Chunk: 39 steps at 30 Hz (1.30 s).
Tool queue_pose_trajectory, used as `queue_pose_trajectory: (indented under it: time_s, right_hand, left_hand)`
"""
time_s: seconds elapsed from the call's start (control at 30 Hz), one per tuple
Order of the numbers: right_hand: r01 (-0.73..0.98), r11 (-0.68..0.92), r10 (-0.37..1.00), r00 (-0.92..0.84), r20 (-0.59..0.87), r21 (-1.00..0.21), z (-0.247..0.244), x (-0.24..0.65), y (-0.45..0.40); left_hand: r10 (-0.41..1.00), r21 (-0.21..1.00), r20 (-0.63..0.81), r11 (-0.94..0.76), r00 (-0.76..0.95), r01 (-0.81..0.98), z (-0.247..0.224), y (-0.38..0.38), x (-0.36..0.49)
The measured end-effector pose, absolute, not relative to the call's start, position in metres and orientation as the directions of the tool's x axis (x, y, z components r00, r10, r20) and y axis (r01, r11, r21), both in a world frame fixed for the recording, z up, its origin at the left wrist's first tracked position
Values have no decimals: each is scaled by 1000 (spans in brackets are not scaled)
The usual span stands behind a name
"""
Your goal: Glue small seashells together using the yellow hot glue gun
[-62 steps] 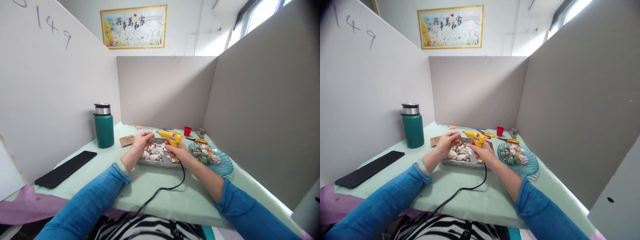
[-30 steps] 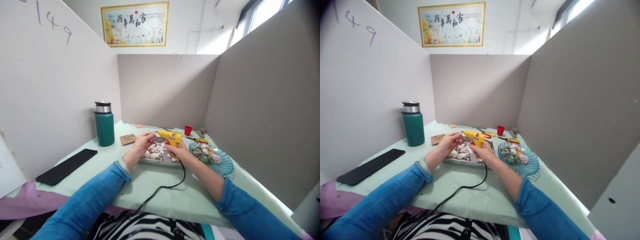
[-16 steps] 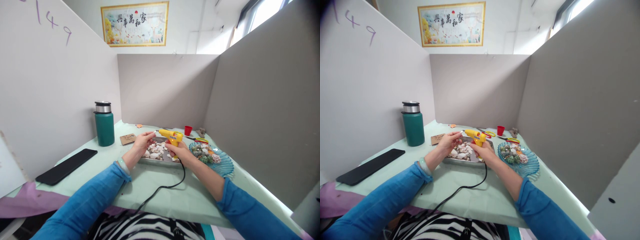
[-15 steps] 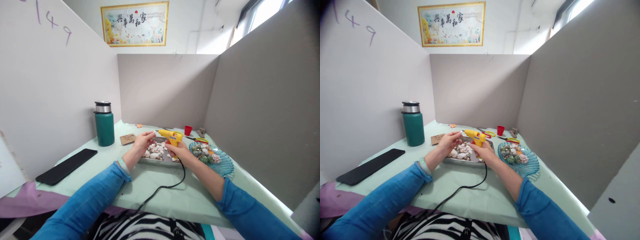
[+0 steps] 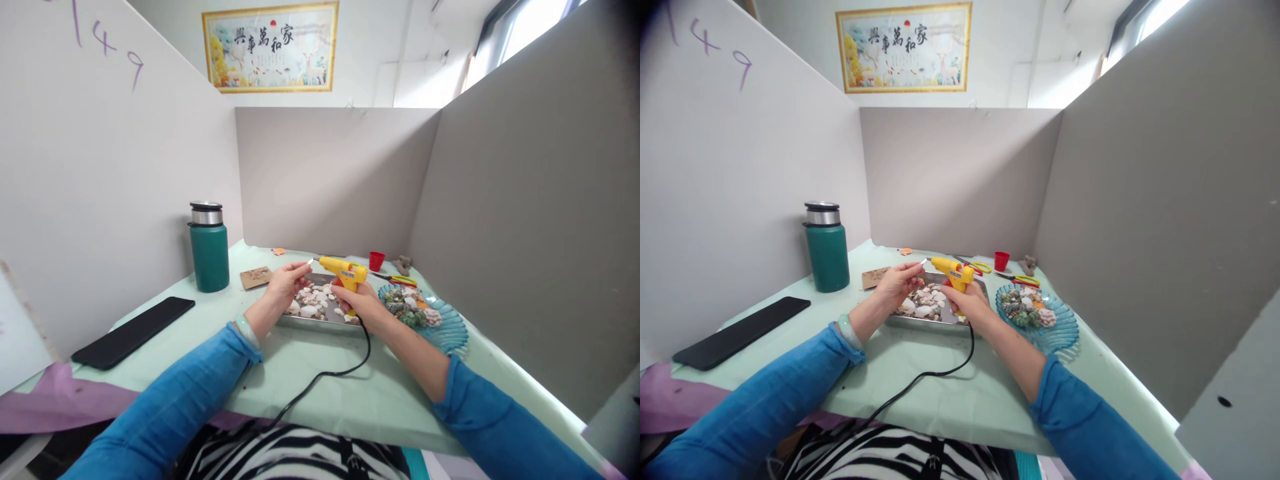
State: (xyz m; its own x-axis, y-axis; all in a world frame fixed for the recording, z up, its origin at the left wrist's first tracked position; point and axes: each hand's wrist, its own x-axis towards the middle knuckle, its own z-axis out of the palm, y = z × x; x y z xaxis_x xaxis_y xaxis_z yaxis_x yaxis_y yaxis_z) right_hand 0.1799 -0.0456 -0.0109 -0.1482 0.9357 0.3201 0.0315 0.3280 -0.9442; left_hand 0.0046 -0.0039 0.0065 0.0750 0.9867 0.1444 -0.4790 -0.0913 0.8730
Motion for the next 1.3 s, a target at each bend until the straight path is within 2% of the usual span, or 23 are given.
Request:
queue_pose_trajectory:
  time_s: [0.1,0.3,0.5,0.8,1.0,1.3]
  right_hand:
    - [-24,338,925,-177,337,-941,-12,181,-44]
    - [55,357,919,-198,340,-933,-15,182,-44]
    - [55,366,914,-210,347,-929,-13,181,-45]
    - [-32,345,923,-173,345,-938,-13,181,-44]
    - [40,368,916,-190,354,-929,-14,182,-44]
    - [49,367,918,-177,354,-929,-14,181,-44]
  left_hand:
    - [986,876,148,-98,71,-473,7,-5,5]
    - [982,874,173,-119,73,-470,5,-2,4]
    - [978,870,190,-130,80,-476,4,-1,3]
    - [980,871,175,-112,90,-478,4,-2,4]
    - [979,867,177,-108,98,-486,5,-2,4]
    - [976,860,192,-115,106,-498,3,2,3]
